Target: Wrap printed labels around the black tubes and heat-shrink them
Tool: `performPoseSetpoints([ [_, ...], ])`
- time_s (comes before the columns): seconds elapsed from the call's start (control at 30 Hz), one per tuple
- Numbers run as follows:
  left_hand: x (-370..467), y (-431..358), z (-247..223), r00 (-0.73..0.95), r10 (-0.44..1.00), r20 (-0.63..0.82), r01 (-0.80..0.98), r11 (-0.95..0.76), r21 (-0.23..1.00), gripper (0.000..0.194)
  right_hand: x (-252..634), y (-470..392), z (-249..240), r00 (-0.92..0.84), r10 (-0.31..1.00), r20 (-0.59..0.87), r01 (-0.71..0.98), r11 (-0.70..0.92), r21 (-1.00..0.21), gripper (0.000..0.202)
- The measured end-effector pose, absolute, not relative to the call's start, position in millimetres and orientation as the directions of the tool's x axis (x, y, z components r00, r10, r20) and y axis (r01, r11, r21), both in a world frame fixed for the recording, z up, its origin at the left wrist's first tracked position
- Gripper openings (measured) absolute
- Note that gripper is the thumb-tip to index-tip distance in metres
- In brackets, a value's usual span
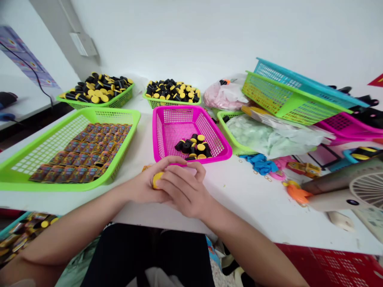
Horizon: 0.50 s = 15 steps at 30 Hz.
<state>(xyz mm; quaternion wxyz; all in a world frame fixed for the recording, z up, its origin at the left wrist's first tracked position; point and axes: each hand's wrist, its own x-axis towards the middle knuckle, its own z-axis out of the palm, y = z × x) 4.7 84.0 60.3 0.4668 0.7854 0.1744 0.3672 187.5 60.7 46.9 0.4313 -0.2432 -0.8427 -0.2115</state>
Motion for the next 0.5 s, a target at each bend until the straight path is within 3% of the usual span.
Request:
performPoseSetpoints([
  [0.07,3.1,88.7,63.5,0.740,0.545,0.394,-0.196,-0.386,0.901,0.064,185.7,61.9,48.3,-0.532,0.217,0.818,0.574,0.803,0.160,0.022],
  [0.13,3.5,90.7,66.2,0.755,0.534,0.380,-0.205,-0.359,0.911,0.068,183.8,64.7,48.4,-0.503,0.205,0.839,0.576,0.804,0.149,0.020],
  [0.23,3.3,81.4,69.4,0.594,0.712,0.374,-0.025,-0.448,0.893,0.066,181.4,68.3,48.7,-0.413,0.190,0.891,0.619,0.776,0.121,0.022],
  [0.37,-15.6,49.1,81.0,0.329,0.845,0.421,0.299,-0.516,0.802,0.038,186.5,71.4,59.3,-0.408,0.189,0.893,0.527,0.847,0.062,0.048],
  [0.43,-37.1,38.4,96.3,0.305,0.831,0.466,0.445,-0.557,0.701,0.032,196.2,80.6,71.0,-0.428,0.301,0.852,0.477,0.876,-0.070,0.050],
  [0.5,-63.6,41.6,118.1,0.264,0.835,0.483,0.607,-0.533,0.590,0.030,208.1,101.0,83.7,-0.424,0.548,0.721,0.557,0.786,-0.269,0.040],
])
